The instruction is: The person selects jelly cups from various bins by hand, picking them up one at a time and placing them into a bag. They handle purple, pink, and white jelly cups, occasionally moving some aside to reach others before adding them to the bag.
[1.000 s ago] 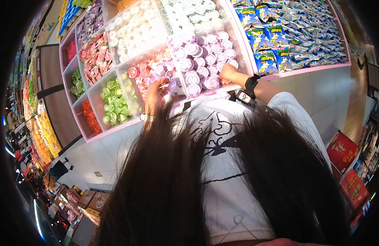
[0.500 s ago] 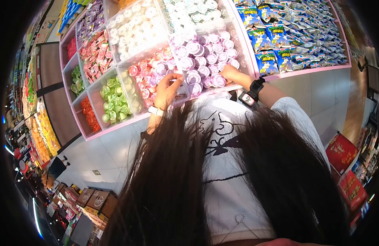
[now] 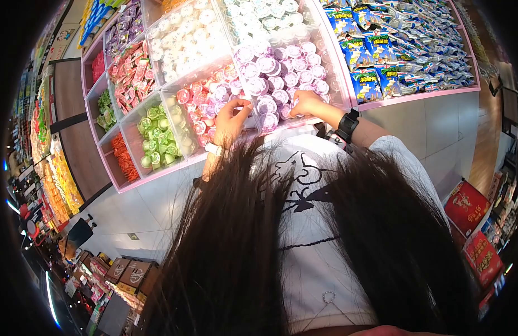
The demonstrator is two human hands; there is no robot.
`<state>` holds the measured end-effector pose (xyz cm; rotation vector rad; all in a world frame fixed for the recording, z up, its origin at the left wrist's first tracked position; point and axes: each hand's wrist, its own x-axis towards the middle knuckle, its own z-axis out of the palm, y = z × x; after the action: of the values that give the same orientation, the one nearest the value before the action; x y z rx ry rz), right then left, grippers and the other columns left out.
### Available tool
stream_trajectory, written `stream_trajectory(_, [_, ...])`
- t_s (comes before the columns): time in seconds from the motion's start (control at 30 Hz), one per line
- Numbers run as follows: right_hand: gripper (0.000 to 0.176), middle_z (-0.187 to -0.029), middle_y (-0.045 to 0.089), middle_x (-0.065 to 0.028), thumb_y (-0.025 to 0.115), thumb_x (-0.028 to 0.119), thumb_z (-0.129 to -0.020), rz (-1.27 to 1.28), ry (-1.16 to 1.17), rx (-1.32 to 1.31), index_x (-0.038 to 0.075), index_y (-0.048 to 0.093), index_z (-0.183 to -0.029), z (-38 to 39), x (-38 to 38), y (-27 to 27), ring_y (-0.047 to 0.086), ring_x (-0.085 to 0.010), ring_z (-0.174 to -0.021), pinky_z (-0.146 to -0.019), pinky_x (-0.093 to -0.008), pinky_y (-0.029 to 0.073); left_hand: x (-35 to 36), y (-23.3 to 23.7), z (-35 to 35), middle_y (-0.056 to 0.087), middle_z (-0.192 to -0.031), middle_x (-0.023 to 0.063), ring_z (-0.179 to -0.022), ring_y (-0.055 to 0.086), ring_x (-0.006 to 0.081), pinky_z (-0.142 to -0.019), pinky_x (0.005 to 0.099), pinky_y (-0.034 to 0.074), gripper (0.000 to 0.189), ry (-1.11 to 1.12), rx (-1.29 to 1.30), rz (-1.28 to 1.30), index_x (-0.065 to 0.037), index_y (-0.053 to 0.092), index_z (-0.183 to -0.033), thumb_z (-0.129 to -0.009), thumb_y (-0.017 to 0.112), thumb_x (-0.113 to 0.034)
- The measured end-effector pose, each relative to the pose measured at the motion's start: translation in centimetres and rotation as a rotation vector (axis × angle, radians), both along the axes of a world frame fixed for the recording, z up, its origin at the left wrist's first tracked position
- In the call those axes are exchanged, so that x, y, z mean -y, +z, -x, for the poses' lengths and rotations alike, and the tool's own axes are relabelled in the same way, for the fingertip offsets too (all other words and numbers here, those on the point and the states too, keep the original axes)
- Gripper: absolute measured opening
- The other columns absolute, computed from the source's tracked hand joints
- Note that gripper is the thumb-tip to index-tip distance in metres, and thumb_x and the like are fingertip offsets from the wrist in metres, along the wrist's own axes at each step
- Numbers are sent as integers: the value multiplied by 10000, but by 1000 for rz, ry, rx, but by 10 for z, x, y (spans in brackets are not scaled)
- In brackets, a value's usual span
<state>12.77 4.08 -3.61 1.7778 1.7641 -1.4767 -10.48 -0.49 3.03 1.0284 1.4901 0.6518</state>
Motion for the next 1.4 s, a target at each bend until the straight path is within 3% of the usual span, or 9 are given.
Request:
stream_trajectory(0.1, [480,-624,554,-76,773,203,-474,-42,-37,-52,47,522,-852,-2,1,-10,523,-150,-483,-416,-300,440,1,2,-10,599,-756,57,-615,550,168,-538,288,430,161,-83,-191,-155,-37,606,-847,-730,598,-146])
stream_trajectory(0.2, [480,-687,581,-105,749,198,-461,99,-219,-162,37,557,-871,-11,2,-18,565,-173,-533,-469,-286,466,-14,4,-25,610,-816,69,-747,553,217,-689,337,414,163,-607,-475,-757,-57,620,-832,-694,578,-132])
stream_trajectory(0.4, [395,-680,571,-47,750,164,-522,149,-452,-323,58,515,-822,-48,-9,19,508,-102,-517,-421,-232,393,-26,-4,-94,584,-833,30,-899,493,188,-785,309,340,156,-1319,-917,-746,-108,617,-811,-710,513,-166])
stream_trajectory(0.53, [435,-707,574,-39,753,182,-572,110,-643,-441,70,500,-907,-72,-12,39,512,-105,-581,-491,-243,404,-37,-35,-125,623,-831,30,-853,552,190,-734,310,386,163,-1523,-1030,-739,-105,643,-805,-750,514,-189])
stream_trajectory(0.67, [422,-711,580,-39,749,169,-593,67,-711,-562,74,505,-924,-76,-1,51,539,-110,-610,-505,-239,409,-42,-50,-142,614,-983,42,-1019,513,197,-823,322,354,261,-1786,-1086,-506,-112,628,-997,-789,517,-222])
stream_trajectory(1.03, [382,-734,586,-38,734,146,-635,53,-801,-654,68,498,-925,-80,12,61,550,-99,-629,-516,-226,417,-44,-47,-140,602,-1010,16,-1005,514,168,-827,337,347,261,-1803,-1109,-551,-128,623,-1002,-769,532,-207])
stream_trajectory(1.23, [379,-752,584,-47,708,122,-666,80,-799,-723,63,480,-963,-88,2,59,542,-95,-635,-542,-225,430,-57,-17,-111,548,-920,104,-892,530,251,-781,349,402,255,-1379,-773,-736,-56,599,-846,-609,616,-148])
stream_trajectory(1.33, [328,-827,579,-50,684,76,-689,33,-704,-640,75,494,-958,-81,-8,73,543,-94,-693,-598,-221,449,-65,23,-60,530,-934,145,-859,534,299,-750,358,437,415,-854,-362,-704,2,570,-862,-516,727,-165])
stream_trajectory(1.4, [335,-857,564,-39,705,94,-665,-112,-534,-687,74,512,-938,-63,-10,72,534,-103,-756,-651,-230,443,-53,26,-16,532,-964,155,-888,539,286,-778,356,434,406,-500,-443,-740,12,573,-866,-552,740,-183])
